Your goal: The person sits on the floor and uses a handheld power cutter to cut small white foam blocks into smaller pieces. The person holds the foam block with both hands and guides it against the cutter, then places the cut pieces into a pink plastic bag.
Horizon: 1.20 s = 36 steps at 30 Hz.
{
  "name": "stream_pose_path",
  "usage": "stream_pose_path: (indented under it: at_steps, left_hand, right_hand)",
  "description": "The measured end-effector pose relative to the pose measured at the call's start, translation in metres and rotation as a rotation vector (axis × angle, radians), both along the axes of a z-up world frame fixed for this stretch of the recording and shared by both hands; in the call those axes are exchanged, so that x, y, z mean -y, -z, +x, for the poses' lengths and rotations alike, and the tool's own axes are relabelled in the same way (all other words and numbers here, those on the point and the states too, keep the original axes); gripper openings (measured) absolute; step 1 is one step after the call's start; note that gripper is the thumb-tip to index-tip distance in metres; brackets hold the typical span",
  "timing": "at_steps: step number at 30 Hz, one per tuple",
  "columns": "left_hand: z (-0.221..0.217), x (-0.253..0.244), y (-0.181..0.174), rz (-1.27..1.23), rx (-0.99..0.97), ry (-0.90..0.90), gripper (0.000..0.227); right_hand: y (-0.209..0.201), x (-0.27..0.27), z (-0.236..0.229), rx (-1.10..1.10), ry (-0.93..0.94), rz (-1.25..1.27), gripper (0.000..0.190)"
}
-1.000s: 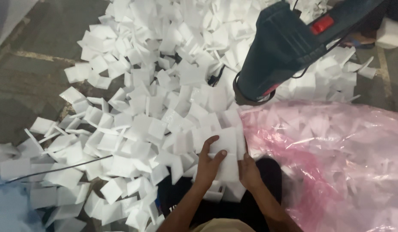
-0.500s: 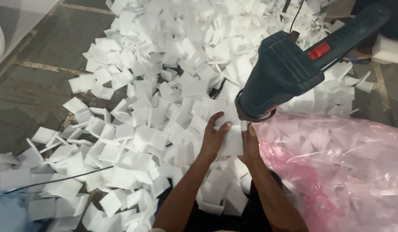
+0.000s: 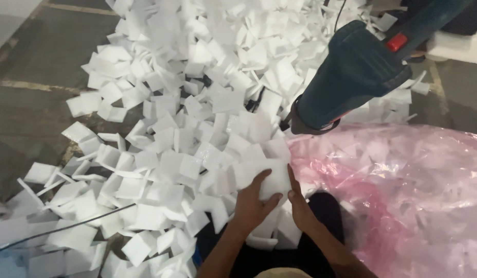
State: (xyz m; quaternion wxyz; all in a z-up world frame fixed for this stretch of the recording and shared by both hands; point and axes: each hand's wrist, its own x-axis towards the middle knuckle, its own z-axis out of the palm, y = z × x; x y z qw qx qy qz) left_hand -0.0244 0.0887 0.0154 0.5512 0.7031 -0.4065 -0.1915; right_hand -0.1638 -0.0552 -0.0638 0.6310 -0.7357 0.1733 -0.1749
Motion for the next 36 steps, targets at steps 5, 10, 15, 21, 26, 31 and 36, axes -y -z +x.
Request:
stream_pose_path:
  at_steps: [5,10,15,21,26,31,36]
  left_hand:
    - [-0.001,-0.035,0.026,-0.161,-0.235,0.048,0.068]
    - [0.004,-0.063,0.052,-0.282,-0.480,0.088,0.066]
    - [0.012,-0.068,0.052,-0.273,-0.446,0.194,0.065]
    - [0.010,-0.055,0.041,-0.203,-0.413,0.356,0.078]
    - [-0.014,-0.044,0.038,-0.167,-0.321,0.344,0.089]
    - [-0.037,-0.025,0.037,-0.171,-0.497,0.159,0.071]
    - [-0.048,0.000,0.034,-0.243,-0.620,0.006,0.060]
  right_hand:
    - [-0.013,-0.037,-0.009,-0.047,-0.055,-0.075,0.091]
    - [-0.020,-0.062,-0.018,-0.195,-0.114,-0.214,0.105]
    - [-0.024,-0.081,-0.018,-0.367,0.065,-0.198,0.100]
    - [-0.024,-0.097,-0.038,-0.212,0.254,-0.175,0.092]
    - [-0.024,-0.089,-0.059,-0.167,0.297,-0.041,0.088]
    - [-0.020,-0.063,-0.072,-0.010,0.119,-0.238,0.083]
    - [-0.017,-0.032,-0.071,-0.035,0.097,0.259,0.076]
